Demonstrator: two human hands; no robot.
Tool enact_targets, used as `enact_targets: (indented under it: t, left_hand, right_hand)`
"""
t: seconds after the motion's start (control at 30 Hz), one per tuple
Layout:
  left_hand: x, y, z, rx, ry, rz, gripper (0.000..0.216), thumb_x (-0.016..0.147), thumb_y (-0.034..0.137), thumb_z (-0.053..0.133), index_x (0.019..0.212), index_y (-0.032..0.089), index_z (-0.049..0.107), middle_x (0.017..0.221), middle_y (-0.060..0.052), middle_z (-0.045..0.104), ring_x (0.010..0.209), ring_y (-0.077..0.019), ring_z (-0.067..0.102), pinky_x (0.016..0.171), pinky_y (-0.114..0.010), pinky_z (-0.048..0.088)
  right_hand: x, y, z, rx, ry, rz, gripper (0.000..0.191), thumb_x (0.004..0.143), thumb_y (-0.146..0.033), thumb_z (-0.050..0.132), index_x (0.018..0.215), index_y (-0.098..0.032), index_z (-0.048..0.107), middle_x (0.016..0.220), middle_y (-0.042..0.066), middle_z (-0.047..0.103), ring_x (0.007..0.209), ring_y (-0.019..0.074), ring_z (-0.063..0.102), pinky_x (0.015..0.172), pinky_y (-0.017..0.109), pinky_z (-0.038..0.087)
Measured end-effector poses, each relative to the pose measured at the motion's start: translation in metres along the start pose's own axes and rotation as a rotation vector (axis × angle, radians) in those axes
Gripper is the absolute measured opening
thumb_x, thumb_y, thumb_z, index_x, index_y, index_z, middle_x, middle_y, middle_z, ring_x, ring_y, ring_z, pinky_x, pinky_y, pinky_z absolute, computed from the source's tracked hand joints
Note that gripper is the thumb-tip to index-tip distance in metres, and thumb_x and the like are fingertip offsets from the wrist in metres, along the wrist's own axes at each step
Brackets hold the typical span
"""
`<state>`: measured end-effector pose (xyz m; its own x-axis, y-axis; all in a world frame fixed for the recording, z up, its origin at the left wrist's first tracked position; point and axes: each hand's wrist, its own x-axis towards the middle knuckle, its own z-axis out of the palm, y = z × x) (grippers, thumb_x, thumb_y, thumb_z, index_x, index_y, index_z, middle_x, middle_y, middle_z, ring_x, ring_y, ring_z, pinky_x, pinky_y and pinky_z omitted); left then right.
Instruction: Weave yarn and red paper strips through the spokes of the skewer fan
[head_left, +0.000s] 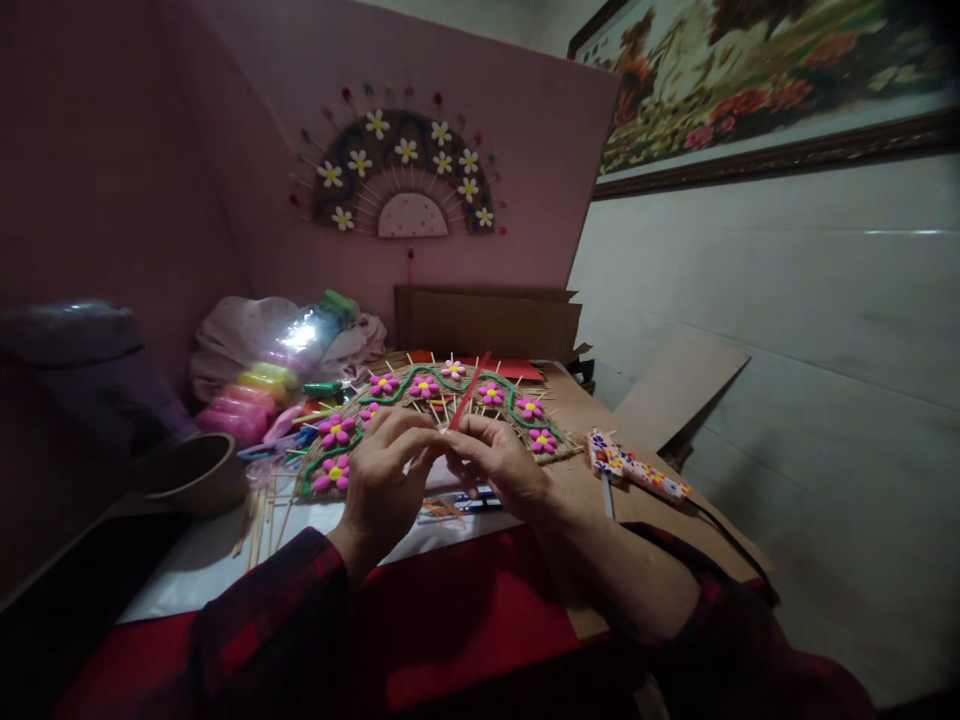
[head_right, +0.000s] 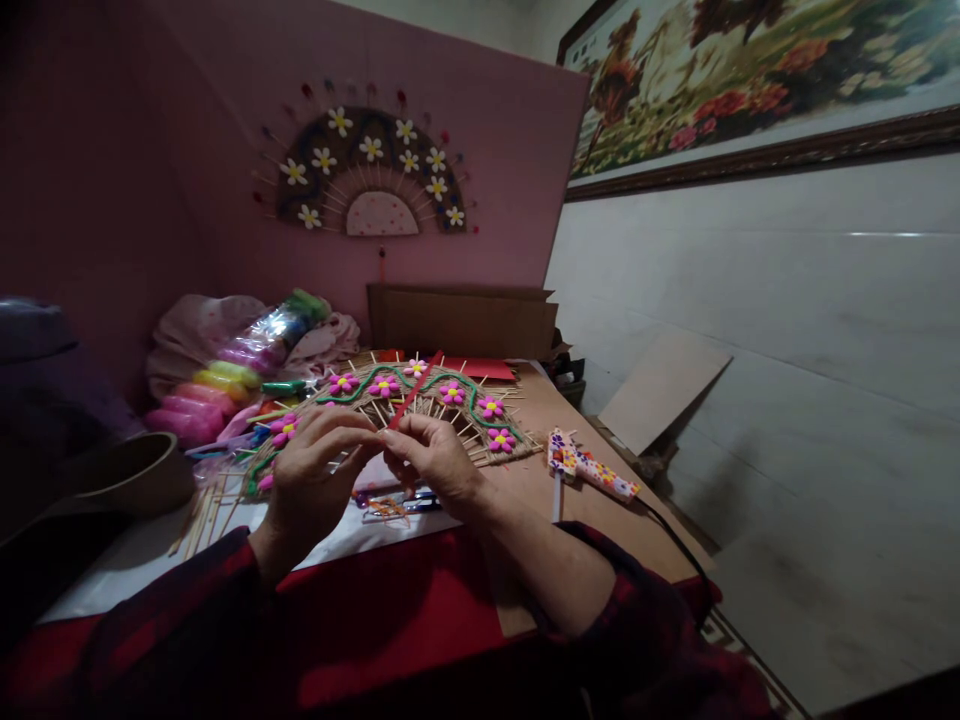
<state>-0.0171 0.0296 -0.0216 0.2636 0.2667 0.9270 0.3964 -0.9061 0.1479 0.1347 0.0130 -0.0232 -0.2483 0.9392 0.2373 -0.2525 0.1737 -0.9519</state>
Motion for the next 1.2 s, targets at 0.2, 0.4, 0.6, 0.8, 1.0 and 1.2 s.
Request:
enact_targets:
  t: [0.2,0.4,0.6,0.8,1.0,1.2]
  left_hand:
    - [0.000,0.002,0.001,-0.159,0.018,-0.225,0.005,0.080,0.015,0.061,0.077,0.019,0.063,0.077,-0.003,0.064,0.075,-0.0169,0.057,0.069,-0.032,0.044]
    - [-0.003,0.004,0.003,-0.541,-0.172,-0.715,0.011,0.077,0.028,0.065,0.076,0.017,0.067,0.071,-0.003,0.066,0.064,-0.0150,0.059,0.060,-0.027,0.046]
    - [0.000,0.011,0.001,-0.649,-0.202,-0.825,0.016,0.075,0.032,0.067,0.076,0.016,0.067,0.071,-0.003,0.066,0.064,-0.0147,0.059,0.058,-0.026,0.046]
    - [0.003,0.014,0.000,-0.604,-0.203,-0.828,0.017,0.078,0.033,0.063,0.075,0.016,0.066,0.067,-0.002,0.064,0.062,-0.0135,0.057,0.057,-0.025,0.045]
    - [0.002,0.012,0.001,-0.494,-0.202,-0.778,0.020,0.080,0.033,0.059,0.070,0.015,0.063,0.066,-0.003,0.063,0.061,-0.0140,0.057,0.057,-0.026,0.045]
    - [0.003,0.014,0.001,-0.282,-0.171,-0.646,0.016,0.080,0.027,0.057,0.070,0.016,0.062,0.064,-0.001,0.063,0.059,-0.0136,0.057,0.055,-0.025,0.044]
  right_hand:
    - [-0.001,0.000,0.000,-0.095,0.084,-0.153,0.025,0.080,-0.035,0.061,0.066,-0.017,0.051,0.052,-0.006,0.047,0.038,0.0051,0.039,0.033,0.017,0.033]
    - [-0.003,0.003,0.000,-0.300,0.217,-0.314,0.024,0.082,-0.035,0.059,0.067,-0.018,0.050,0.058,-0.005,0.045,0.044,0.0059,0.040,0.039,0.019,0.032]
    - [-0.005,0.005,-0.002,-0.400,0.284,-0.330,0.024,0.084,-0.035,0.058,0.068,-0.019,0.048,0.060,-0.004,0.044,0.050,0.0079,0.039,0.046,0.022,0.032]
    - [-0.006,0.006,-0.002,-0.401,0.289,-0.336,0.020,0.083,-0.035,0.059,0.073,-0.019,0.052,0.064,-0.003,0.048,0.053,0.0087,0.042,0.048,0.023,0.033]
    - [-0.007,0.003,0.001,-0.479,0.246,-0.377,0.013,0.083,-0.029,0.058,0.077,-0.018,0.058,0.071,0.000,0.057,0.061,0.0112,0.052,0.056,0.024,0.041]
    - [-0.008,0.000,0.000,-0.650,0.246,-0.400,0.010,0.083,-0.027,0.057,0.079,-0.019,0.059,0.072,0.001,0.058,0.059,0.0113,0.050,0.053,0.024,0.039]
